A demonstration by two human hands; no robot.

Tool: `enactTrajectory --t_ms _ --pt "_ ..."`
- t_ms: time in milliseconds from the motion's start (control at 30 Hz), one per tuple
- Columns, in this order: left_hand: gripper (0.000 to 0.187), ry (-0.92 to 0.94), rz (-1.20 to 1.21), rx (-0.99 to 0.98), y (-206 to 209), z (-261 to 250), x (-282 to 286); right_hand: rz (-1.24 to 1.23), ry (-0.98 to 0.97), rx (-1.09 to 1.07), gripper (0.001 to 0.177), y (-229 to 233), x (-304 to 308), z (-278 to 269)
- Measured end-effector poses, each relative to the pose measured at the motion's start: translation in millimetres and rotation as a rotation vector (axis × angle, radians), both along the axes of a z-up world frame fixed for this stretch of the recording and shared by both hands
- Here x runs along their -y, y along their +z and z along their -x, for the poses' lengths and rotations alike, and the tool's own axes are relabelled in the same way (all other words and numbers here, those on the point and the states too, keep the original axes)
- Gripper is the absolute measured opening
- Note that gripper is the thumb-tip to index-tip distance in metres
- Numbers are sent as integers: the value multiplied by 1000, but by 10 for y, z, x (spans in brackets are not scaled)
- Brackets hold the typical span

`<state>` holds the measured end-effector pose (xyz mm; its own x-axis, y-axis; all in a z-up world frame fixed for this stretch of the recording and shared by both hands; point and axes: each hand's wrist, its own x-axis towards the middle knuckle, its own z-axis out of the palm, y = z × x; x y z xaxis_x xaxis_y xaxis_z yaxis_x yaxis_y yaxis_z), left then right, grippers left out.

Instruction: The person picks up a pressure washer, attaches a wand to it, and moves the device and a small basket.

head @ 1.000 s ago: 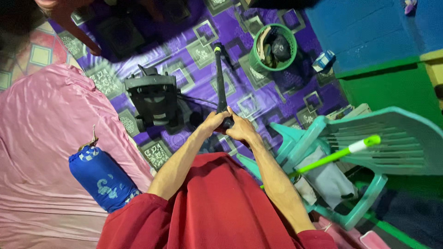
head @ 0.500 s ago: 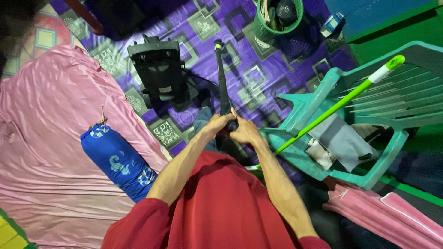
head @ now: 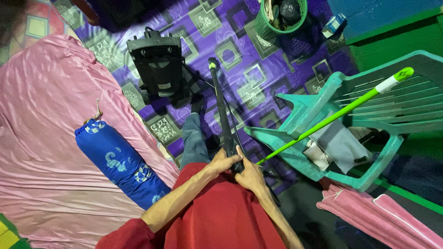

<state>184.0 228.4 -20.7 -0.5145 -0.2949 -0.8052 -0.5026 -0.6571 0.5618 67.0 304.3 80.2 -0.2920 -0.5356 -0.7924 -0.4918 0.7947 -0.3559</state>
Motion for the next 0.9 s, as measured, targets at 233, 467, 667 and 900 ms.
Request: enactTrajectory --t_ms 233,467,667,900 --pt "58 102 51 -41 -284 159 406 66 -23 -103 94 -271 538 81" --pt "41 131 30 -6 -597 463 956 86 73 -161 97 -507 1090 352" --pt "55 116 183 103 -856 683 1434 73 168 -202 96 -720 1621 557" --pt "59 136 189 190 -1044 644 1580 92 195 -217 95 -979 1700 553"
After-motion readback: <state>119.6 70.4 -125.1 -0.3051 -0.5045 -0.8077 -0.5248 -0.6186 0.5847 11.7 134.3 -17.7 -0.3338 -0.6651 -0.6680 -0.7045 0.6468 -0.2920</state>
